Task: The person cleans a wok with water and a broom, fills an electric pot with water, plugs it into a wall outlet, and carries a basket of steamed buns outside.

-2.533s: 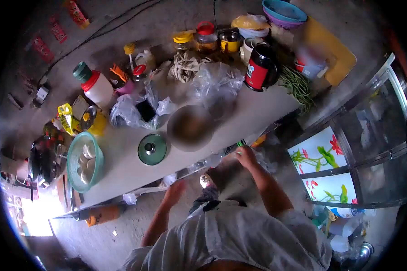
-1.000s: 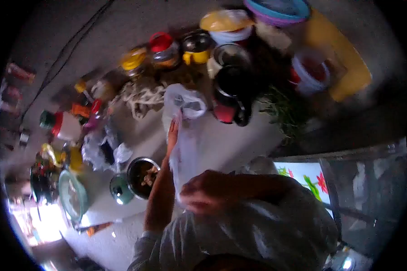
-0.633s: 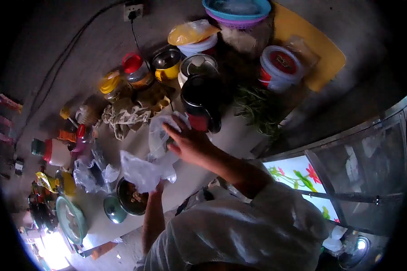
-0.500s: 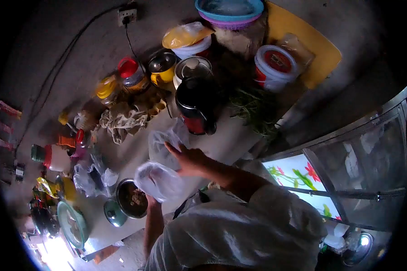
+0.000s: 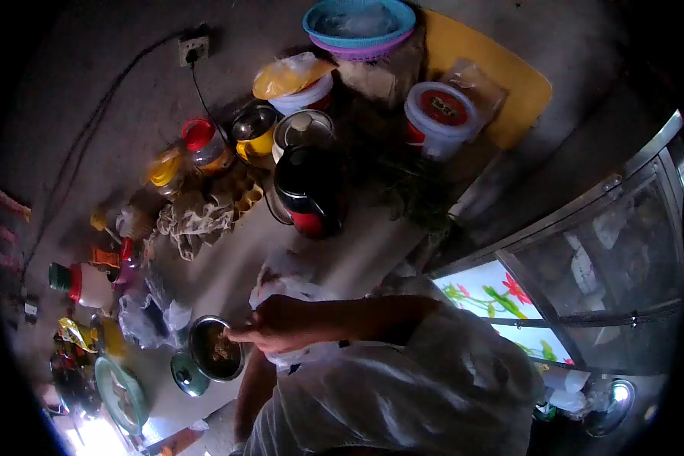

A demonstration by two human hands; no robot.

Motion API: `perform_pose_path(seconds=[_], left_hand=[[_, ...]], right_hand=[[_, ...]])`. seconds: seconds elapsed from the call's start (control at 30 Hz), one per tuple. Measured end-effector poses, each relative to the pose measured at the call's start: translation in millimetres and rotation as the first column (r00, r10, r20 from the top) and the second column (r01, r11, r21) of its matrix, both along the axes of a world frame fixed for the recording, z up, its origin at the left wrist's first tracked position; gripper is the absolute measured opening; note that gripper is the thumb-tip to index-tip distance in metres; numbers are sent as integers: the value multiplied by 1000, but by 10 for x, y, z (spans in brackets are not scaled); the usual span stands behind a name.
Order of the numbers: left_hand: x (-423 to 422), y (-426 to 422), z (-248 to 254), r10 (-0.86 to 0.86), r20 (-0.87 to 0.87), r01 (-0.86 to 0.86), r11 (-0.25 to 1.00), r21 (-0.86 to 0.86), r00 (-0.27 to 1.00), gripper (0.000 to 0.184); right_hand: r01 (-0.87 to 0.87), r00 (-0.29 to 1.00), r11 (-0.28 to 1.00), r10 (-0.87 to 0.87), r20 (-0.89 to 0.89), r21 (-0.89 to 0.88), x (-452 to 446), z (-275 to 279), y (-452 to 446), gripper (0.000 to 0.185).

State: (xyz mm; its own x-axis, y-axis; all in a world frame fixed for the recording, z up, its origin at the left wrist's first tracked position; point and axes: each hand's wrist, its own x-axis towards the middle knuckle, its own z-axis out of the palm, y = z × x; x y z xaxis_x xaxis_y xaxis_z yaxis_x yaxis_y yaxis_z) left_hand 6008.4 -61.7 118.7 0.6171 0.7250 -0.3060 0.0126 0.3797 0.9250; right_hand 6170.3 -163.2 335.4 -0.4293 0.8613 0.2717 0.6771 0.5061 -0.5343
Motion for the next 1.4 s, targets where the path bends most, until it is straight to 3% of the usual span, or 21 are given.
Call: perform_pose_path(seconds=[0.1, 0.13, 0.17, 0.2, 0.27, 0.3, 0.33, 0.37, 0.43, 0.63, 0.8, 0.9, 0.97, 1.0, 1.03, 1.07, 1.1, 1.17, 1.2, 1.3, 1.4], left_hand=[[201, 60, 22, -58, -5, 58, 967, 247, 998, 56], [282, 75, 47, -82, -53, 94, 945, 312, 995, 55], [378, 101, 104, -96, -115, 132, 919, 371, 989, 54], [486, 87, 269, -119, -225, 202, 899, 389, 967, 51], [725, 65, 665, -171, -542, 429, 813, 394, 822, 44], [772, 63, 768, -174, -724, 571, 743, 348, 667, 39], [760, 168, 381, -192, -717, 692, 511, 510, 670, 38], [834, 66, 462, -189, -724, 711, 463, 529, 663, 36], [930, -37, 557, -183, -732, 725, 422, 544, 656, 35], [883, -17, 572, -463, -690, 826, 403, 395, 556, 37], [638, -107, 1041, -595, -472, 760, 501, 415, 650, 40], [366, -78, 739, -318, -317, 447, 699, 558, 893, 41], [233, -17, 696, 228, -492, 364, 435, 824, 840, 43], [105, 49, 476, 270, -569, 361, 550, 753, 777, 53], [25, 88, 283, 272, -569, 357, 554, 752, 776, 53], [-5, 97, 184, 140, -558, 159, 877, 453, 818, 59], [-44, 94, 86, 68, -521, 71, 968, 242, 851, 61], [-19, 11, 160, -45, -352, -74, 946, -317, 935, 71], [56, -32, 210, -71, -190, -62, 784, -618, 979, 78], [226, -252, 172, -192, 77, 200, 781, -592, 978, 76], [359, -382, 81, -368, -83, 277, 813, -512, 926, 69]], right_hand=[[181, 959, 983, -174, -223, 12, 282, -127, -193, 46], [395, 895, 896, -326, -305, 202, 432, -155, -311, 43], [523, 785, 852, -488, -382, -14, 555, -152, -454, 38], [663, 732, 734, -593, -336, 147, 667, -125, -555, 36], [730, 671, 682, -725, -155, -27, 889, -354, -810, 34], [725, 677, 688, -720, -153, -29, 875, -371, -817, 34], [454, 861, 816, -505, -61, -357, 843, -390, -832, 36], [130, 971, 745, -230, -70, -655, 790, -422, -861, 38], [110, 953, 984, -143, -267, -137, 406, -665, -760, 59], [535, 844, 841, -525, 109, -86, 269, -1461, -402, 96], [535, 834, 824, -551, -42, -189, 322, -2323, -233, 61], [365, 805, 923, -380, -456, -124, 399, -2274, -205, 37], [501, 537, 814, -559, -632, -295, 275, -2184, -281, 35], [497, 539, 816, -557, -631, -296, 177, -2054, -275, 35], [542, 295, 712, -659, -692, -447, 6, -1538, -265, 33], [543, 168, 654, -699, -695, -526, 40, -1476, -272, 32], [535, 34, 595, -724, -689, -599, 74, -1415, -279, 31], [250, 205, 817, -569, -797, -519, 437, -1754, -328, 33], [142, 247, 865, -502, -829, -482, 526, -1824, -338, 33], [-62, -330, 958, -285, -900, -281, 454, -1743, -445, 25], [-113, -555, 947, -311, -771, -301, 462, -1635, -529, 26]])
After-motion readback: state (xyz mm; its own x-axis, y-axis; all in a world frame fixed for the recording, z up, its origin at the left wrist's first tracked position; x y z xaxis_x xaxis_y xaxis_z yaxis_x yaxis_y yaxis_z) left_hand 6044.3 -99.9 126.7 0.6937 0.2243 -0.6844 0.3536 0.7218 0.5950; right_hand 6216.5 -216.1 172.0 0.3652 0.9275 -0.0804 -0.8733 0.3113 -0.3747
